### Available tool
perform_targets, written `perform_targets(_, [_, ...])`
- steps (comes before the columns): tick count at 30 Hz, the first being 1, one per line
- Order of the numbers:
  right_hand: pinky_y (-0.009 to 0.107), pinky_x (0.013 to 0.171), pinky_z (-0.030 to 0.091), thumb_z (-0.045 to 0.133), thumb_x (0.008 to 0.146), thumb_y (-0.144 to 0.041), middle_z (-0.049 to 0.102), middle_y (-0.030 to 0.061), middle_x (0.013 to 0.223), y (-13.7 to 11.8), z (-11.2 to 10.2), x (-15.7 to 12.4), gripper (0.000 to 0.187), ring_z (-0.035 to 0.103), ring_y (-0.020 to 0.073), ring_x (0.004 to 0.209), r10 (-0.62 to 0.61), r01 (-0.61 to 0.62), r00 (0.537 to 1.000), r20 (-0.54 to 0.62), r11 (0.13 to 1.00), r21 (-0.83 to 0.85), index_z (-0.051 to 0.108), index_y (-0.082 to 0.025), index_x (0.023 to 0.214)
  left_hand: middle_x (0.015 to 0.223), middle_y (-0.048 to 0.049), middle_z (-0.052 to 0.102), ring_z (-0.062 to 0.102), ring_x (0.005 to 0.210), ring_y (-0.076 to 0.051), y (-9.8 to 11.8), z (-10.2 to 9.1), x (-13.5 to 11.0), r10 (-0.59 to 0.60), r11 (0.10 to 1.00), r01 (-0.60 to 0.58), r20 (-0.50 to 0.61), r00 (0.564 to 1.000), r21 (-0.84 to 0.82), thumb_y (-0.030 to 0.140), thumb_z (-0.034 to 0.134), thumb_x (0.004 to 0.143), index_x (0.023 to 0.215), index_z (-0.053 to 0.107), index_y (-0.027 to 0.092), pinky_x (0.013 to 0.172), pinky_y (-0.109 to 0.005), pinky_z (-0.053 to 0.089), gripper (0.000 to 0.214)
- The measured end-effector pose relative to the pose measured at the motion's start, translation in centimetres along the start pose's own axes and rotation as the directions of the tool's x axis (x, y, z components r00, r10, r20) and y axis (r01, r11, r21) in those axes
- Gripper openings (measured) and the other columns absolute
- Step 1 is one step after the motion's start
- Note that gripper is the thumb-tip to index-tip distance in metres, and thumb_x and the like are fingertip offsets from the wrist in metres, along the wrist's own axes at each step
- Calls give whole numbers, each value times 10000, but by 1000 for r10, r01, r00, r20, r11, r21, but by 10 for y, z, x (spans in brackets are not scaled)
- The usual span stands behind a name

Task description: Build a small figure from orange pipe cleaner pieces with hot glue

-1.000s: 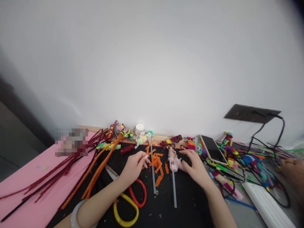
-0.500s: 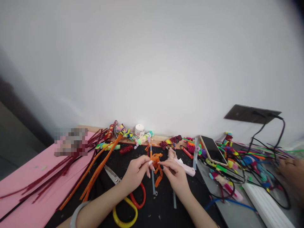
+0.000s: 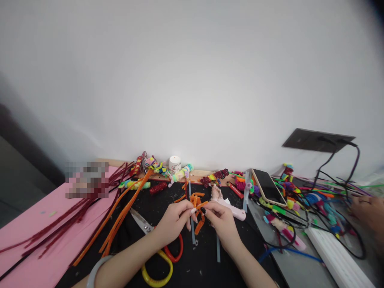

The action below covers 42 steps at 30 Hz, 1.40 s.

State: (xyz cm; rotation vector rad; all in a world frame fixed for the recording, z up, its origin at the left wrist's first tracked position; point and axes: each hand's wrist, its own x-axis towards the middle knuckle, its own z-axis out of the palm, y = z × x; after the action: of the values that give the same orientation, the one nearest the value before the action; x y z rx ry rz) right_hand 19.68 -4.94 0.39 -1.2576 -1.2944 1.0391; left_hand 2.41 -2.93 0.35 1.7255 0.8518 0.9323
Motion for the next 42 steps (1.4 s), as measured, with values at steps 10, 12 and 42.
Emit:
perform_targets(10, [199, 411, 265, 625, 694, -301, 492, -24, 583, 3, 0, 0, 146, 376, 84, 478, 80, -80, 997, 12, 995, 51, 651, -159, 667, 627, 15, 597, 542, 457, -85, -1, 1, -1, 9, 999, -11, 38, 999, 50, 262, 424, 912, 713, 561, 149, 558, -207, 440, 267])
perform_targets(12, [195, 393, 240, 630, 687, -309, 459, -39, 551, 4, 1, 1, 147, 348, 76, 453, 96, -97, 995, 24, 993, 61, 633, -163, 672, 621, 15, 599, 542, 457, -86, -1, 1, -1, 7, 999, -9, 37, 999, 51, 265, 427, 911, 713, 562, 150, 554, -205, 438, 266])
perform_targets(42, [208, 400, 253, 646, 699, -412, 406, -72, 489, 0, 0, -1, 247, 322, 79, 407, 124, -130, 990, 68, 987, 93, 543, -187, 698, 713, -9, 631, 560, 525, -108, 3, -3, -3, 8, 994, -18, 99, 995, 104, 326, 428, 915, 864, 561, 154, 542, -207, 430, 224])
